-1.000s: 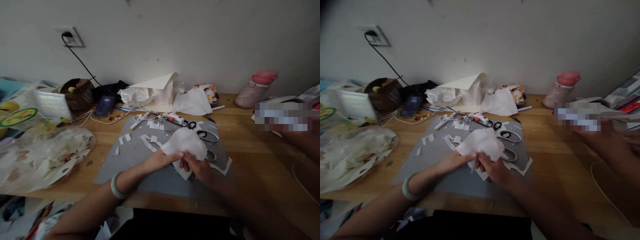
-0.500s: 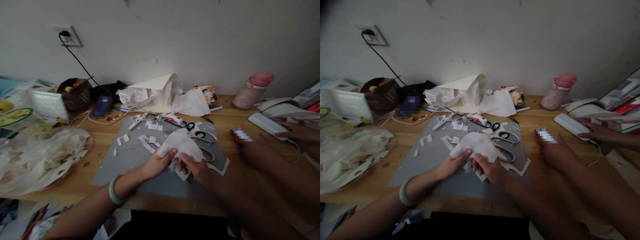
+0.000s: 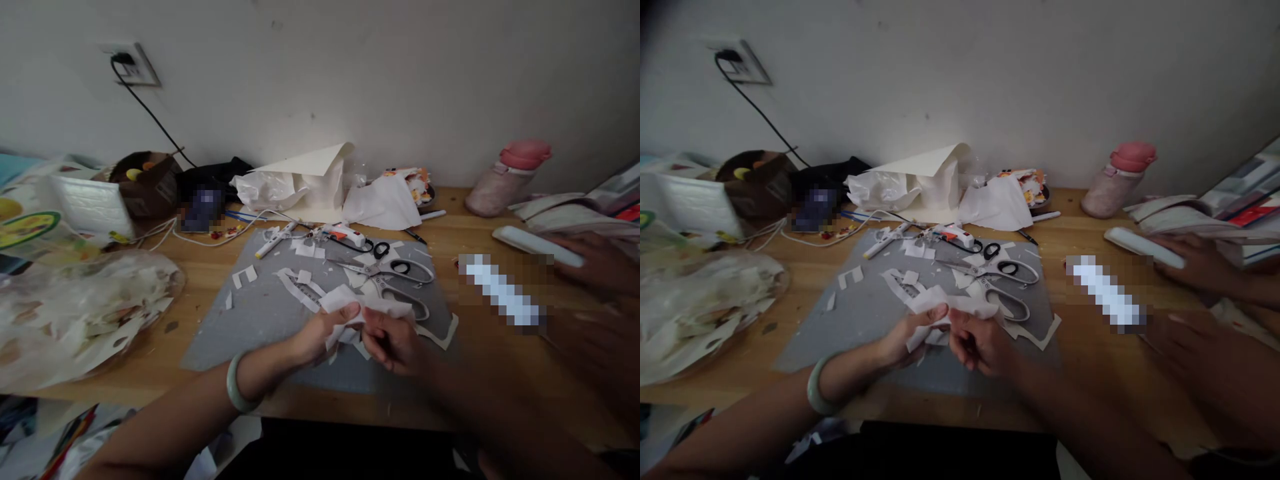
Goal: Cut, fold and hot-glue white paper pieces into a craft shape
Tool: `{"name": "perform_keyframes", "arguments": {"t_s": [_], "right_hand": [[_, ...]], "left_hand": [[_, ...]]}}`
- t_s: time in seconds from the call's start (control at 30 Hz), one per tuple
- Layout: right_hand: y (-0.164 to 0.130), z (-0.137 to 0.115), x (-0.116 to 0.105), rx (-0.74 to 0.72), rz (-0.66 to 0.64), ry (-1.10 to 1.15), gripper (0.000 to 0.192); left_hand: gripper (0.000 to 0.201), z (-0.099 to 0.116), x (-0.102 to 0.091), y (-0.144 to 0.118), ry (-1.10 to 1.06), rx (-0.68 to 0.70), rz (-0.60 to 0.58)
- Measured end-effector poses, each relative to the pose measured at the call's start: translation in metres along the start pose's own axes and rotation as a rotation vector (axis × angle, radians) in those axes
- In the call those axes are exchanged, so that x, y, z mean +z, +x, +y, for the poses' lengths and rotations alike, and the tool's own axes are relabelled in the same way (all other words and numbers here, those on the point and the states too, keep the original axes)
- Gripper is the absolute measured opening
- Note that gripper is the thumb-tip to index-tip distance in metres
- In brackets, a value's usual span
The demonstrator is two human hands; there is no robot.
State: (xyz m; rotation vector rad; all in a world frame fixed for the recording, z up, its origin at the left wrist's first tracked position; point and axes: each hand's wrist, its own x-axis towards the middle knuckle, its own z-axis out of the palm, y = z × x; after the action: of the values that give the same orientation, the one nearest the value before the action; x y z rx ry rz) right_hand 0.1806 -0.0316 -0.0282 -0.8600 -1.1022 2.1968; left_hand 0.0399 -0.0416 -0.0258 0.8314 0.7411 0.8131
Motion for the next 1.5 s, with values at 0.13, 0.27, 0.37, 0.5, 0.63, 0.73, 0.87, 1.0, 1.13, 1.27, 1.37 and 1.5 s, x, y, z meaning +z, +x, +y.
{"name": "perform_keyframes", "arguments": {"t_s": [0.13,0.27,0.37,0.5,0.63,0.73,0.87,1.0,1.13,1.27,1.37,1.5], "right_hand": [[-0.002,0.001,0.000,0.046,-0.019,0.114,0.056],[-0.004,0.001,-0.001,0.037,-0.076,0.184,0.056],[-0.006,0.002,-0.005,-0.020,-0.147,0.219,0.055],[-0.014,0.001,-0.012,0.022,-0.433,0.190,0.055],[-0.012,-0.008,-0.013,-0.003,-0.338,0.068,0.054],[-0.001,-0.013,-0.011,-0.166,-0.013,0.036,0.047],[0.011,-0.012,-0.010,-0.226,0.196,-0.093,0.040],[0.012,-0.008,-0.008,-0.247,0.276,-0.305,0.040],[0.012,-0.004,-0.006,-0.281,0.284,-0.418,0.040],[0.015,-0.002,-0.006,-0.228,0.242,-0.356,0.044],[0.014,-0.001,-0.005,-0.205,0.205,-0.339,0.045],[0.011,0.004,-0.005,-0.231,0.136,-0.296,0.042]], "left_hand": [[0.039,0.000,0.001,0.001,-0.169,-0.051,-0.091],[0.037,0.002,0.001,0.001,-0.264,-0.056,-0.098],[0.038,0.005,0.000,0.000,-0.301,-0.075,-0.140],[0.051,0.008,0.003,-0.004,-0.323,-0.134,-0.423],[0.050,0.010,0.000,-0.003,-0.222,-0.089,-0.453],[0.040,0.012,-0.006,0.003,-0.033,0.122,-0.122],[0.030,0.014,-0.011,0.008,0.240,0.204,0.133],[0.028,0.009,-0.009,0.009,0.429,0.292,0.262],[0.029,0.002,-0.009,0.010,0.526,0.243,0.350],[0.036,-0.002,-0.010,0.011,0.548,0.216,0.317],[0.038,-0.002,-0.009,0.011,0.558,0.228,0.319],[0.045,0.001,-0.006,0.008,0.461,0.146,0.268]]}}
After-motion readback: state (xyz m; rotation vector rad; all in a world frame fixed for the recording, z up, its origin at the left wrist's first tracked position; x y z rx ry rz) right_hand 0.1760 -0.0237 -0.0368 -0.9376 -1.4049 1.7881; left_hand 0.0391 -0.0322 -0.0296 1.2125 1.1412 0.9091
